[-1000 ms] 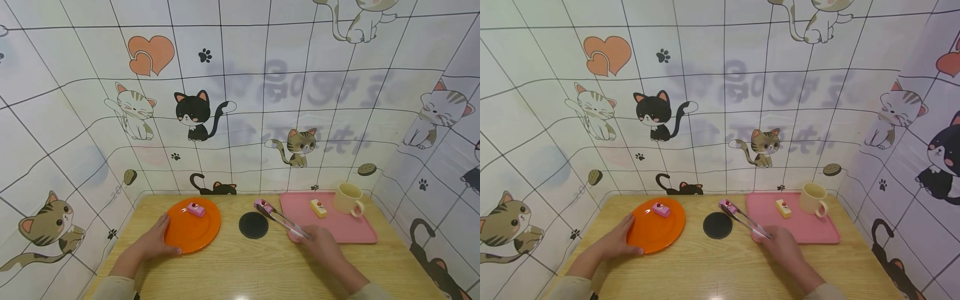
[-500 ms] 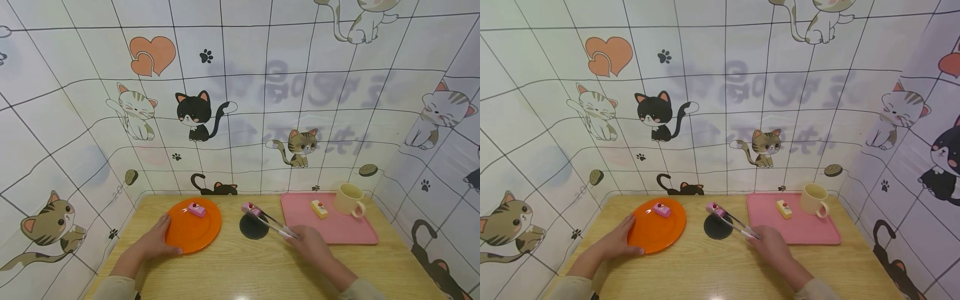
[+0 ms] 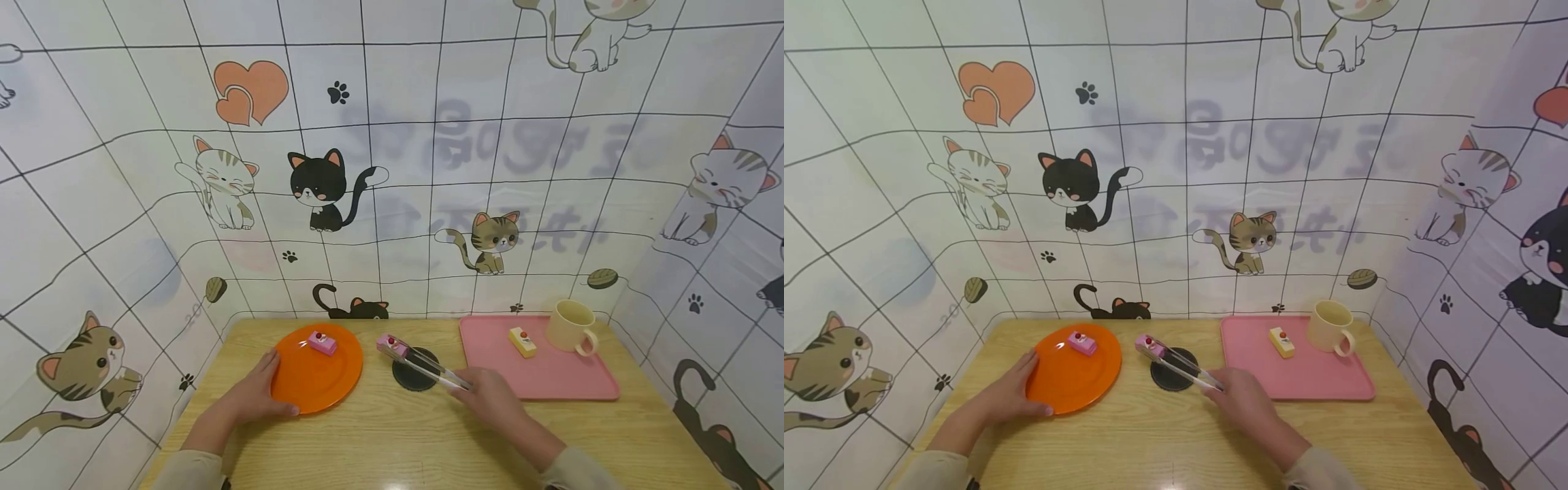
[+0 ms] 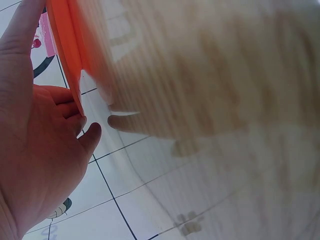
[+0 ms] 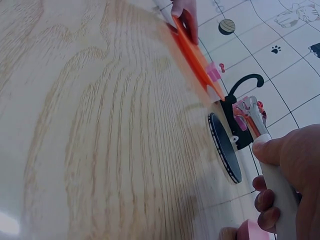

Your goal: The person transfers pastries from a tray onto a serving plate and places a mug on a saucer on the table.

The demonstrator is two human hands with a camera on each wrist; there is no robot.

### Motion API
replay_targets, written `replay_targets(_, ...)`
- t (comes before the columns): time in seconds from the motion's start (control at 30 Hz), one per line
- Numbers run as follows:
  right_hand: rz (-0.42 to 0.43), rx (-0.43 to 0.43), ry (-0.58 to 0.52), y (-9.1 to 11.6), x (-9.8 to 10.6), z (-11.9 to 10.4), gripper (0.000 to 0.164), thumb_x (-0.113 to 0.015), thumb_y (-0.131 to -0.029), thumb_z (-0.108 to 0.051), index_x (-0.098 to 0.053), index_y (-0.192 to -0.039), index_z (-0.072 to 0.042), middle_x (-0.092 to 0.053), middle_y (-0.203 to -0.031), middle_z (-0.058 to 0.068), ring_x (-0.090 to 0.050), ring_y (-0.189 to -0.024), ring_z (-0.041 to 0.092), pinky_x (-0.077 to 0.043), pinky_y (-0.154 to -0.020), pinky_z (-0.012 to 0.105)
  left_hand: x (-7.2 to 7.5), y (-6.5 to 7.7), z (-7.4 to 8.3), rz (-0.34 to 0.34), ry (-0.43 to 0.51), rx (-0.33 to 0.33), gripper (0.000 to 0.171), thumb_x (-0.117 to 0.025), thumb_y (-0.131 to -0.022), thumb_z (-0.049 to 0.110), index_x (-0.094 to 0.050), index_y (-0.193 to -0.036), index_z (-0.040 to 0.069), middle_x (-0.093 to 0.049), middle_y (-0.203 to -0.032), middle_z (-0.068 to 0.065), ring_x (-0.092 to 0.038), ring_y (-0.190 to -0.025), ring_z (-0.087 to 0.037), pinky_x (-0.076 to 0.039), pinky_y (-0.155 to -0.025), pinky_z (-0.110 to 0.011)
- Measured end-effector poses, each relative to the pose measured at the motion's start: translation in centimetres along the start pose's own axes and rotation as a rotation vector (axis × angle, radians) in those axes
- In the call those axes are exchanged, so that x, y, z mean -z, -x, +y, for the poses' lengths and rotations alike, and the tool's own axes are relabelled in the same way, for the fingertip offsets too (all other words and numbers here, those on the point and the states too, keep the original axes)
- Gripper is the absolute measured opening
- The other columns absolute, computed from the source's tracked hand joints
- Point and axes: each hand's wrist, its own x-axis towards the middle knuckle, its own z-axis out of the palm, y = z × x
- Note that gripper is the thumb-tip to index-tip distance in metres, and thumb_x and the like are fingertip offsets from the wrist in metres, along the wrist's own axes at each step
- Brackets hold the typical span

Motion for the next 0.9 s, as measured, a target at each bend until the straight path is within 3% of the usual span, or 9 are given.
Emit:
replay_targets(0.37,-0.037,0.023,-0.007,-0.9,-0.7,-1.6,0.027,-0.087,-0.097,-0.023,-0.085,-0.123,-0.015,-0.079,-0.101,-0.006,-0.061,-0.081,0.007,-0.054,-0.070,0.032,0.4,0.3,0.5,-0.001,0.018,0.002,0.142,-0.096,-0.076,0.062,-0.018,-0.172,-0.009,-0.012,-0.180,-0.032,-0.016,-0.165,-0.056,-0.027,-0.127,-0.073)
replay_targets(0.57,-0.046,0.084,-0.013,-1.3,-1.2,-2.3,0.024,-0.089,-0.094,-0.021,-0.086,-0.117,-0.014,-0.082,-0.106,-0.001,-0.067,-0.086,0.009,-0.058,-0.073,0.033,0.3,0.2,0.5,-0.001,0.018,0.002,0.141,-0.096,-0.076,0.061,-0.019,-0.172,-0.008,-0.012,-0.180,-0.032,-0.016,-0.164,-0.056,-0.027,-0.127,-0.074)
replay_targets(0.9,-0.070,0.122,-0.017,-1.8,-2.0,-3.3,0.024,-0.089,-0.095,-0.023,-0.086,-0.117,-0.016,-0.081,-0.104,-0.004,-0.065,-0.084,0.007,-0.055,-0.070,0.030,0.2,0.2,0.4,0.000,0.010,0.014,0.142,-0.097,-0.075,0.062,-0.020,-0.172,-0.008,-0.013,-0.180,-0.031,-0.017,-0.164,-0.056,-0.028,-0.127,-0.074)
